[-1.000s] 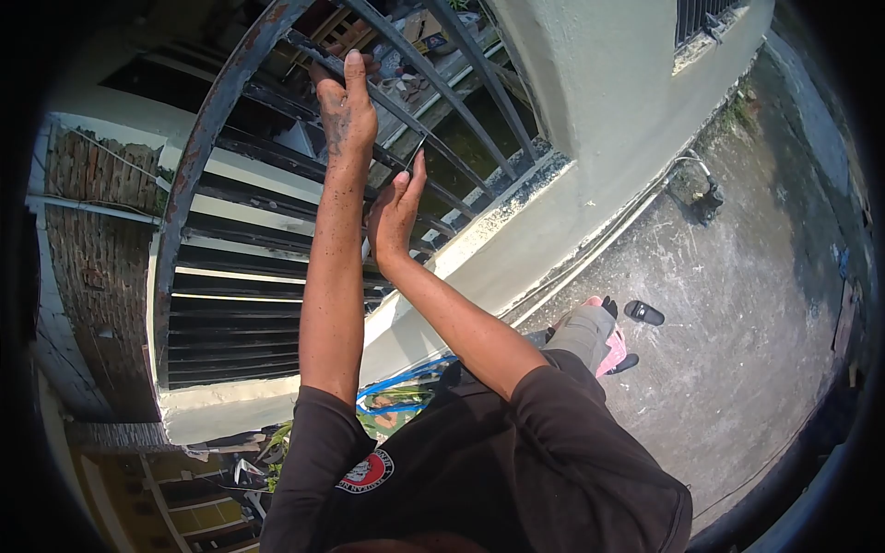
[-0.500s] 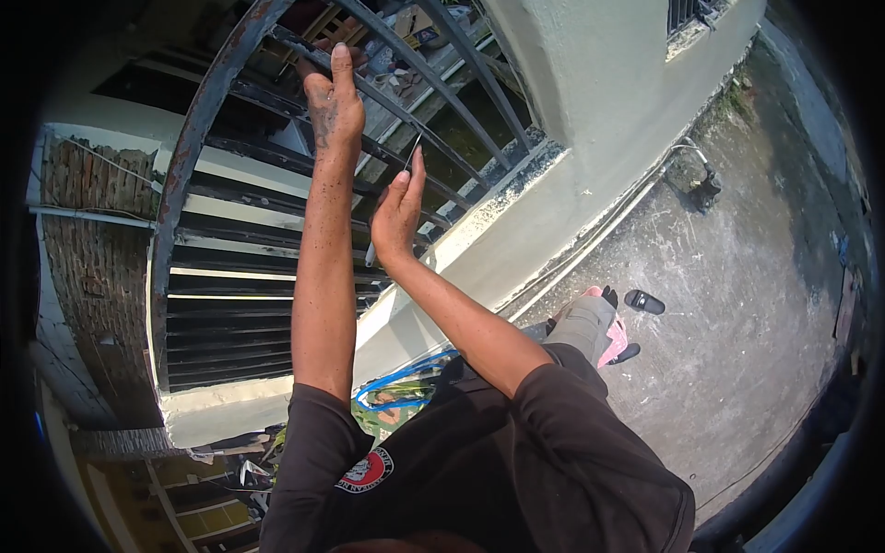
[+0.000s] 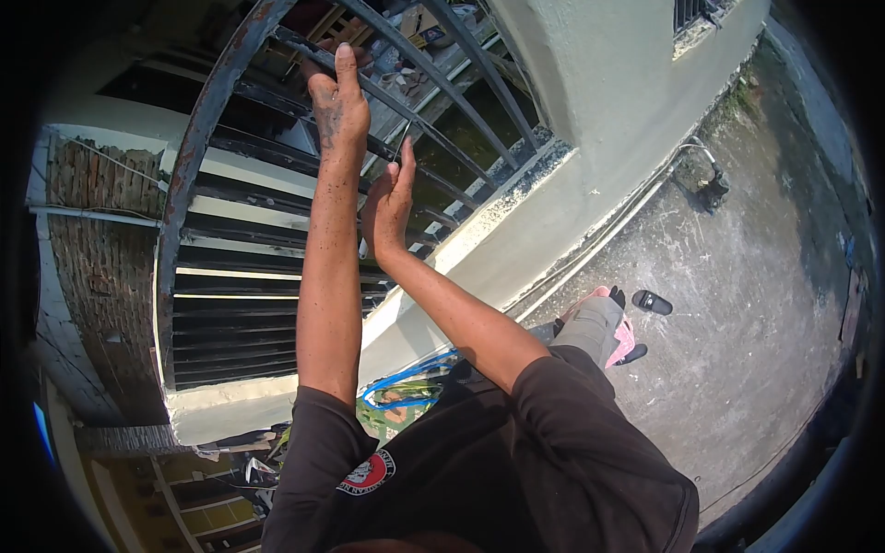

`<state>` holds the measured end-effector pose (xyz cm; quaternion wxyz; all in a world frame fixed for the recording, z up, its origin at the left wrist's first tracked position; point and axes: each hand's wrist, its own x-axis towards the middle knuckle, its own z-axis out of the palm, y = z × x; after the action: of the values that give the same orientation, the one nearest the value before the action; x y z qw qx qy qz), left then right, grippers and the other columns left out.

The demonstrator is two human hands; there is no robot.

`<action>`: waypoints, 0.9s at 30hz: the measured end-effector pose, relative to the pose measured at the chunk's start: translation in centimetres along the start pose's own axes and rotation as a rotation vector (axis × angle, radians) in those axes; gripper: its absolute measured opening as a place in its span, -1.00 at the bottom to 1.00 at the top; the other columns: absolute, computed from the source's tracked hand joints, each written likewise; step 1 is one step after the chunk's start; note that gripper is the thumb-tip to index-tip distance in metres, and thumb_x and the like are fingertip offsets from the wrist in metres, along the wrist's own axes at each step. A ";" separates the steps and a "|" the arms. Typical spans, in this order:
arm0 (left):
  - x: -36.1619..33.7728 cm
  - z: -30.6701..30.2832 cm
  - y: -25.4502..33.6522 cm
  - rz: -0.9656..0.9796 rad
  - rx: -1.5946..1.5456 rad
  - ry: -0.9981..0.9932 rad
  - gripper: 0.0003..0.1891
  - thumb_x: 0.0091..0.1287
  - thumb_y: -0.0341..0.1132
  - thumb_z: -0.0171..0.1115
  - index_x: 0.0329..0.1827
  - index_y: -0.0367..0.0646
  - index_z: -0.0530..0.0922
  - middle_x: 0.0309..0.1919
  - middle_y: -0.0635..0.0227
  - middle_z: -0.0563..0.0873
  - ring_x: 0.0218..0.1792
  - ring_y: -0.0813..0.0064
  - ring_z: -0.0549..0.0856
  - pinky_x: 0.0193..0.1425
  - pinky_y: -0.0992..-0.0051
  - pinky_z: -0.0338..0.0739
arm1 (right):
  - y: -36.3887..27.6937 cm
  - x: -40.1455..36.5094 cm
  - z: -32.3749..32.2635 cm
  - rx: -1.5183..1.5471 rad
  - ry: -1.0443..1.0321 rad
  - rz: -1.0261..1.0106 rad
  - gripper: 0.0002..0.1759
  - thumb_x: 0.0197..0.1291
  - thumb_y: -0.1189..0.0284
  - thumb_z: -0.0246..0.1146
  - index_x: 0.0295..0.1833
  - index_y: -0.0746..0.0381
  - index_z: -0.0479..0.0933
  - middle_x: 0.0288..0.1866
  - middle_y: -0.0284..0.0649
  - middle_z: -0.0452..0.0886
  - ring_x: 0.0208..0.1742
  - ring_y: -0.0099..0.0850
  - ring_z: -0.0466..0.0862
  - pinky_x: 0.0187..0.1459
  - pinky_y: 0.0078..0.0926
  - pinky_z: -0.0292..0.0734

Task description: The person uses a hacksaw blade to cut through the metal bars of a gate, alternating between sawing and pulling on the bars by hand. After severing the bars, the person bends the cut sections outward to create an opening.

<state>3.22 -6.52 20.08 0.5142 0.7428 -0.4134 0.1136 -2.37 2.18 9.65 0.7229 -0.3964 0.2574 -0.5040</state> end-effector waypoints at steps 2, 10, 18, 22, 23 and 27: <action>-0.1 0.1 0.0 0.015 0.035 0.048 -0.48 0.60 -0.02 0.09 0.40 -0.21 0.27 0.00 0.20 0.67 0.08 0.37 0.65 0.27 0.33 0.46 | -0.4 0.0 -0.1 0.071 -0.003 0.082 -0.31 0.65 0.02 -0.23 0.66 0.21 0.02 0.62 0.11 0.18 0.55 -0.07 0.31 0.48 -0.22 0.21; -0.5 0.0 0.8 -0.055 -0.047 0.003 -0.37 0.55 0.02 0.07 0.39 -0.39 0.29 0.20 -0.24 0.59 0.26 -0.15 0.58 0.36 0.11 0.38 | -0.2 0.0 -0.2 0.022 -0.029 0.024 -0.31 0.65 0.02 -0.27 0.66 0.20 0.00 0.66 0.12 0.11 0.62 0.00 0.21 0.54 -0.19 0.13; -0.2 0.2 0.0 0.046 -0.058 0.054 -0.39 0.54 0.02 0.10 0.37 -0.38 0.32 0.13 -0.21 0.64 0.20 -0.13 0.62 0.31 0.12 0.42 | 1.1 0.1 -0.5 0.084 0.022 0.139 -0.29 0.64 -0.02 -0.26 0.67 0.20 0.01 0.64 0.10 0.15 0.54 -0.07 0.32 0.48 -0.24 0.22; 0.1 -0.1 0.3 -0.039 -0.001 0.014 -0.50 0.60 -0.07 0.10 0.40 -0.23 0.28 0.01 0.19 0.67 0.07 0.39 0.66 0.27 0.33 0.47 | 0.5 0.2 -0.8 0.187 0.025 0.256 -0.32 0.65 0.03 -0.25 0.67 0.18 0.02 0.62 0.11 0.18 0.44 -0.09 0.42 0.42 -0.24 0.28; 0.0 -0.1 0.3 -0.065 0.008 0.006 -0.51 0.60 -0.08 0.11 0.38 -0.22 0.28 0.01 0.20 0.67 0.06 0.39 0.67 0.27 0.33 0.47 | 0.4 0.3 -0.7 0.171 0.045 0.243 -0.33 0.65 0.04 -0.25 0.67 0.17 0.02 0.62 0.10 0.18 0.45 -0.08 0.41 0.42 -0.23 0.28; -0.1 -0.1 0.9 -0.093 -0.095 -0.030 -0.57 0.58 -0.08 0.14 0.30 -0.21 0.37 -0.04 0.22 0.70 0.04 0.40 0.67 0.26 0.35 0.46 | 0.6 0.5 -0.3 -0.019 -0.001 -0.020 -0.33 0.65 0.02 -0.28 0.68 0.13 0.00 0.64 0.08 0.16 0.49 -0.02 0.38 0.42 -0.18 0.28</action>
<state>2.51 -6.51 20.67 0.5472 0.7377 -0.3911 0.0587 -2.16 1.70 9.01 0.7144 -0.4059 0.2579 -0.5084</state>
